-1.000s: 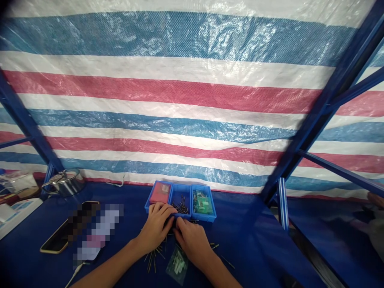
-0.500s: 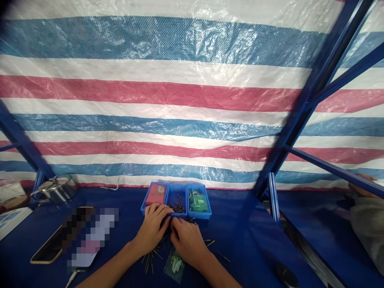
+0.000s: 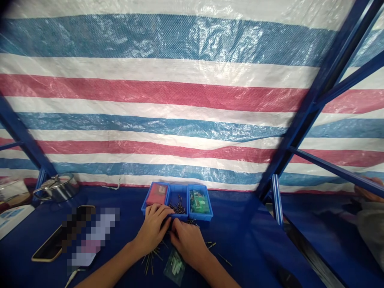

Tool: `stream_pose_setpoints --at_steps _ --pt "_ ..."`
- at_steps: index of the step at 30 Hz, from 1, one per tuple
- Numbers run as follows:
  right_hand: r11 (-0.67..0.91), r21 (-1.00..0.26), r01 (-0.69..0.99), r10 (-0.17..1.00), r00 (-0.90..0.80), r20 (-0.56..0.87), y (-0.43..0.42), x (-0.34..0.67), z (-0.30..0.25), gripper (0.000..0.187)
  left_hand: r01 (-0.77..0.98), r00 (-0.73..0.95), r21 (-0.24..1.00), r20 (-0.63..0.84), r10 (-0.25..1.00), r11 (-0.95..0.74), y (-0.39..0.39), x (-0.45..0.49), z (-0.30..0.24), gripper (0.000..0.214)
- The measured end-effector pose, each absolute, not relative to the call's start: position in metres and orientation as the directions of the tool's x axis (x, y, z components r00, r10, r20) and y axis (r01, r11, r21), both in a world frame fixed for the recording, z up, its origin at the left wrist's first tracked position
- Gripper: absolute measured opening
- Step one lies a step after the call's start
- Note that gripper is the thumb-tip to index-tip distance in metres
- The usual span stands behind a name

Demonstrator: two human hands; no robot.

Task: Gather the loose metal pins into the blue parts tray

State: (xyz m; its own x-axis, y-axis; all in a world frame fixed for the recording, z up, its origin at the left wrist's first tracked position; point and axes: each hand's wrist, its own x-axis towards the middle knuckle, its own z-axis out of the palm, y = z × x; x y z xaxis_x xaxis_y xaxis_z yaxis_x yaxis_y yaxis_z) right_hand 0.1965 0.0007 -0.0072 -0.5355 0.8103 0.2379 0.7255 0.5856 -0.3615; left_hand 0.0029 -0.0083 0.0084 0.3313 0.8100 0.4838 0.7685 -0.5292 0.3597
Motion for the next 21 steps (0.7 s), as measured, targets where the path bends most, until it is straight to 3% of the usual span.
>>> stream_pose_setpoints --at_steps 11,21 --pt "0.564 -0.371 0.738 0.826 -0.504 0.252 0.002 0.1958 -0.0133 0.008 0.772 0.332 0.339 0.507 0.796 -0.537 -0.0071 0.0026 0.0066 0.023" --pt "0.533 -0.514 0.673 0.846 -0.445 0.295 -0.0005 0.1965 -0.0065 0.009 0.76 0.332 0.364 0.495 0.803 -0.539 -0.0074 0.0028 0.0067 0.024"
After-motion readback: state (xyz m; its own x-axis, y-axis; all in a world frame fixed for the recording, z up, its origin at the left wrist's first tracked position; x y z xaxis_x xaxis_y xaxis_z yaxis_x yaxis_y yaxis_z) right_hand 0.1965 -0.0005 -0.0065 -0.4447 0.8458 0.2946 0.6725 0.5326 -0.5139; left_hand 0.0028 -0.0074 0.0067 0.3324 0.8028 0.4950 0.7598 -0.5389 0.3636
